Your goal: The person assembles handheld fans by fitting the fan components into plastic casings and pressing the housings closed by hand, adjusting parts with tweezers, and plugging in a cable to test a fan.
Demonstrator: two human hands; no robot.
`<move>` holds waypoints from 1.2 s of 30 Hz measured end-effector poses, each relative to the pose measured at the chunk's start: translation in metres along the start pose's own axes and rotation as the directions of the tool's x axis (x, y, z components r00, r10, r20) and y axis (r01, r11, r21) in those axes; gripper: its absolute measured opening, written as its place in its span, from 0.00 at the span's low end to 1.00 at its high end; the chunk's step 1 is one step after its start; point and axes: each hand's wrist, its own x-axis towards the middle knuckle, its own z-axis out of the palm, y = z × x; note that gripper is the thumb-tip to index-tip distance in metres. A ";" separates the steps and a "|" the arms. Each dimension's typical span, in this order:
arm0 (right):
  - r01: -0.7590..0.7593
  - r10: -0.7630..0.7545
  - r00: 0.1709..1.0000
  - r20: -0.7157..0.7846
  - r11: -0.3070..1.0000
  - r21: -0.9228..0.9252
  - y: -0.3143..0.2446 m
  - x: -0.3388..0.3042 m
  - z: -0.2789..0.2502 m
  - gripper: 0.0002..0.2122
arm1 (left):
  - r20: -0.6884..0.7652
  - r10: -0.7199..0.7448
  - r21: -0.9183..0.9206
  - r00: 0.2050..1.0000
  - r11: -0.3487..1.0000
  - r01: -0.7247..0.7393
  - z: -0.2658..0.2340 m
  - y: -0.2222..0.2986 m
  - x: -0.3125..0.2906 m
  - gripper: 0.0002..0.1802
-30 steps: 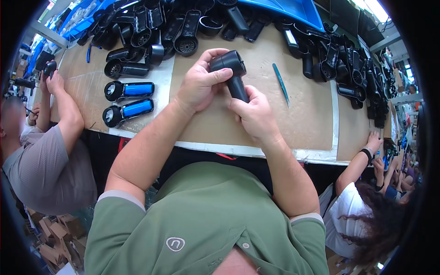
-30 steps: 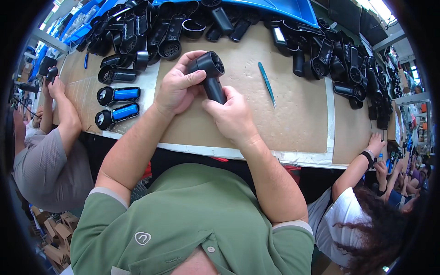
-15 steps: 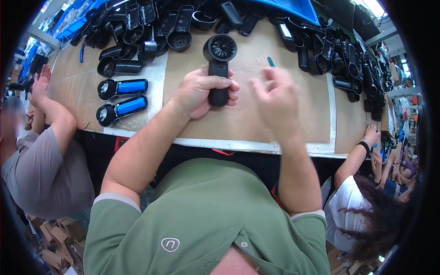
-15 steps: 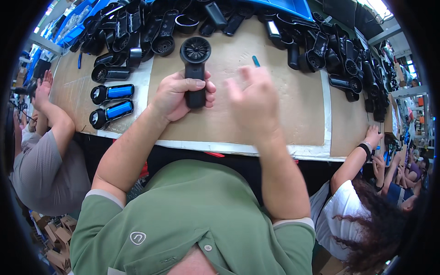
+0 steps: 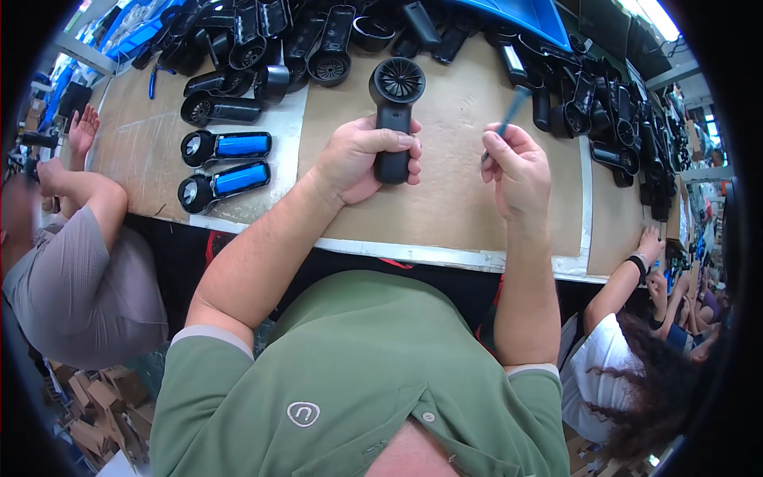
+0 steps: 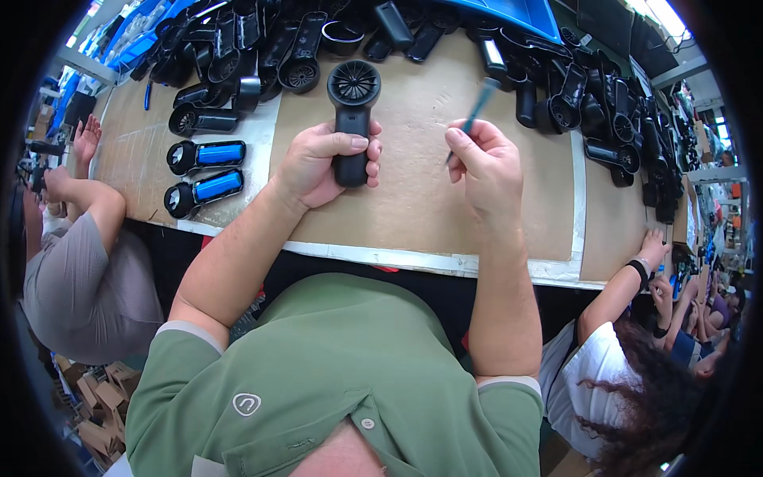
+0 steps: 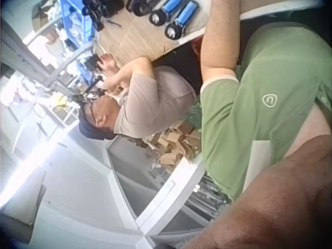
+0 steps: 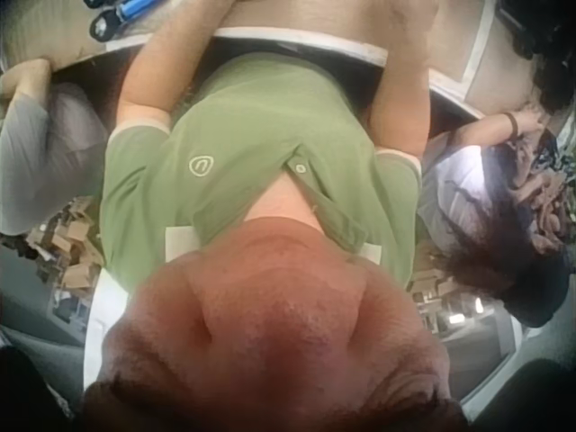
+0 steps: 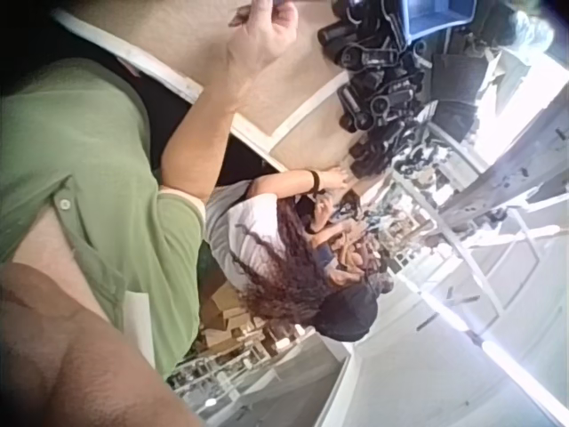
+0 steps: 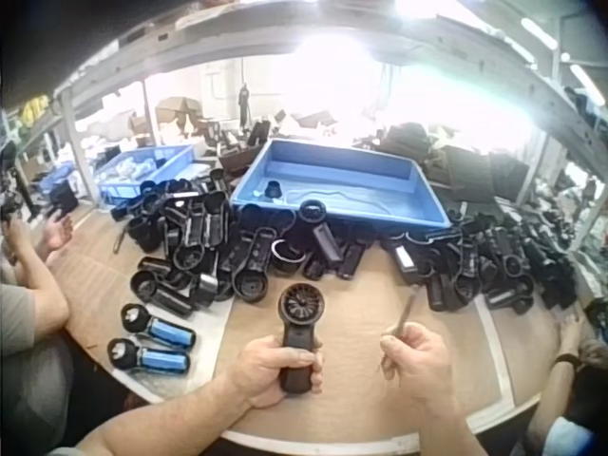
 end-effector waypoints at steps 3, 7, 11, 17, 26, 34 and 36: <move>0.083 -0.079 0.996 -0.050 0.992 0.097 -0.003 -0.009 0.008 0.03 | -0.011 0.006 -0.046 1.000 0.999 -0.006 -0.001 0.000 0.000 0.20; 0.049 -0.051 0.999 -0.016 0.992 -0.116 0.001 -0.011 0.012 0.03 | -0.024 0.003 -0.042 1.000 0.999 -0.004 0.001 -0.001 0.001 0.19; 0.161 -0.170 0.985 0.012 0.954 0.254 -0.018 -0.016 0.038 0.04 | -0.036 0.030 -0.011 0.999 0.999 -0.031 0.001 -0.003 0.000 0.19; 0.176 -0.219 0.973 0.068 0.905 0.388 -0.025 -0.012 0.068 0.05 | -0.024 0.023 -0.074 0.999 0.997 -0.025 0.004 -0.002 0.000 0.19; 0.232 -0.238 0.971 -0.030 0.896 0.379 -0.021 -0.013 0.078 0.05 | -0.049 0.063 -0.055 0.997 0.996 -0.066 0.005 -0.002 -0.002 0.17; 0.317 -0.333 0.943 0.017 0.913 0.258 -0.018 -0.012 0.078 0.04 | -0.028 0.096 -0.007 0.995 0.995 -0.096 0.005 -0.005 -0.002 0.17; 0.324 -0.339 0.941 0.001 0.899 0.294 -0.017 -0.012 0.079 0.03 | -0.035 0.095 0.001 0.995 0.995 -0.095 0.005 -0.005 -0.001 0.17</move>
